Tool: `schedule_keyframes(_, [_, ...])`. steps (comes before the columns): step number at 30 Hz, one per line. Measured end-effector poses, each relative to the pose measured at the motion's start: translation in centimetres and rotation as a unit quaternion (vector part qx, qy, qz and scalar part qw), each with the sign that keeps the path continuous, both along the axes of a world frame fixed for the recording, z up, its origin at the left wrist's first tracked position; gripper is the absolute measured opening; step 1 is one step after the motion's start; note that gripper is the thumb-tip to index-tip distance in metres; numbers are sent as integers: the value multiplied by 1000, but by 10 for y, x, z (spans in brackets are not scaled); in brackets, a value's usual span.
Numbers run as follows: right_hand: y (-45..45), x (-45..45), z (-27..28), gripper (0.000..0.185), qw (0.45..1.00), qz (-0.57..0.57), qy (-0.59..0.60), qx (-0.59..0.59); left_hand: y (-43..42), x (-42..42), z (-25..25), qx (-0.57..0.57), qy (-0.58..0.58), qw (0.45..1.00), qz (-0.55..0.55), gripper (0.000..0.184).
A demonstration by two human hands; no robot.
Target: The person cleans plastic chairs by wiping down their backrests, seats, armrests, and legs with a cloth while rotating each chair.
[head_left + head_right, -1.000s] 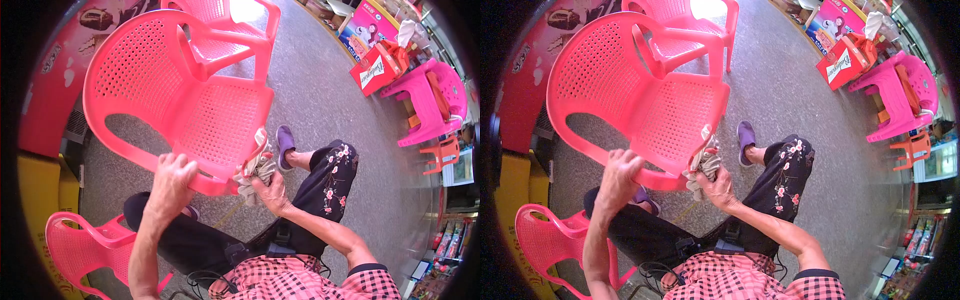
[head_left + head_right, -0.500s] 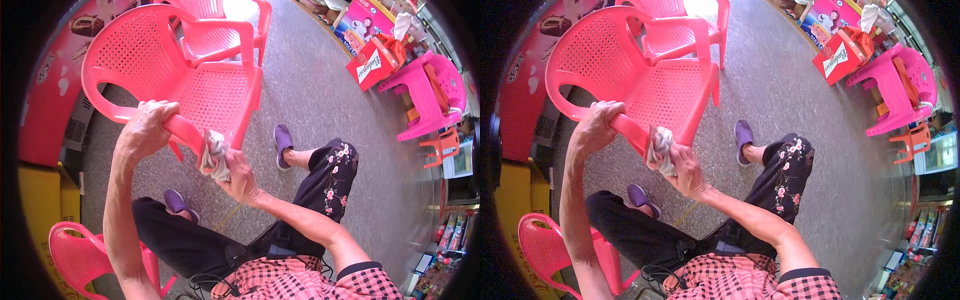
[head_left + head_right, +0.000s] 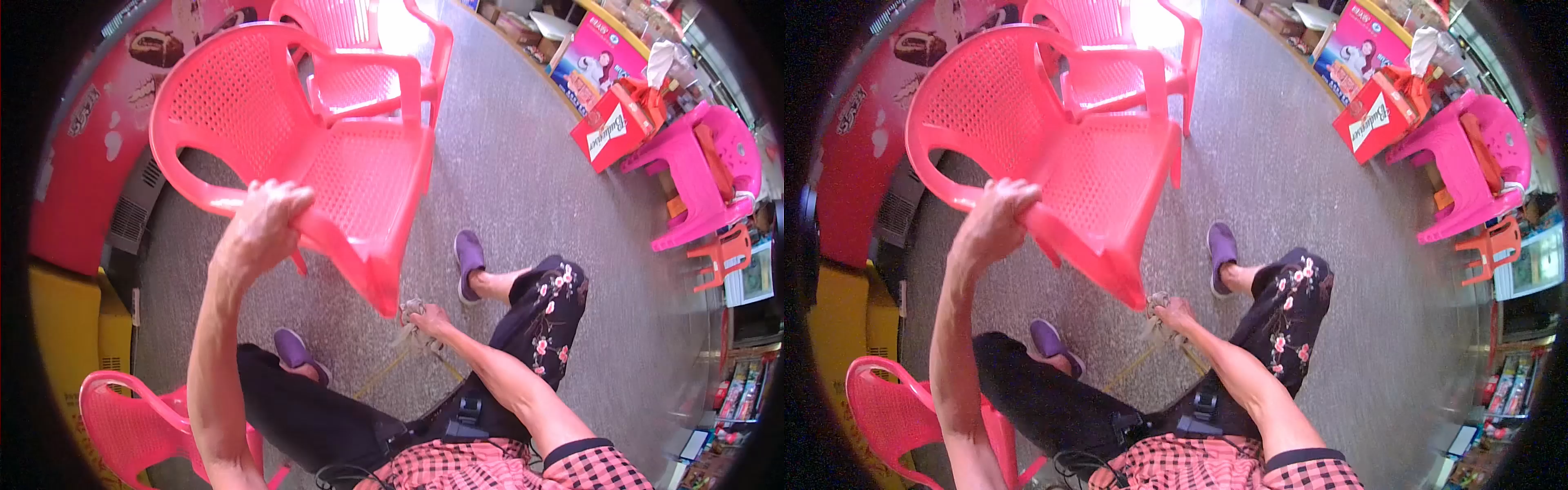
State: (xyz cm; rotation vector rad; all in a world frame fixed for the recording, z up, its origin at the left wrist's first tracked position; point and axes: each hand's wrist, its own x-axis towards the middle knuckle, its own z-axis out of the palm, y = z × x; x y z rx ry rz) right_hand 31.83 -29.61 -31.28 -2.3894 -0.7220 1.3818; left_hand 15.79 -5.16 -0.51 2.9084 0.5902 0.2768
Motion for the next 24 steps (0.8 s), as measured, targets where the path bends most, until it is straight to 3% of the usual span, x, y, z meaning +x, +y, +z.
schedule_keyframes(2, [9, 6, 6, 44, 999, -25, -8, 22, 1, -13, -6, 15, -5, 1000, -10, 12])
schedule_keyframes(4, [12, 3, 5, 48, 977, -147, 11, 155, -4, -24, -12, 34, -1, 999, -19, 17])
schedule_keyframes(7, [18, -2, -3, 49, 934, -218, 31, 282, -17, -39, -20, 40, -7, 998, -38, 22])
schedule_keyframes(10, [23, -9, 32, 51, 929, -255, -9, 268, -24, -54, -28, 43, -17, 998, -36, 23])
schedule_keyframes(18, [27, -33, 52, 48, 915, -185, -87, 347, -17, -65, -34, 61, -5, 998, -3, 21])
schedule_keyframes(21, [22, -37, 55, 50, 927, -143, -15, 347, -4, -57, -36, 65, -15, 998, 4, 20])
schedule_keyframes(24, [17, -42, 37, 48, 931, -141, -27, 335, 19, -48, -61, 96, 6, 995, 2, 26])
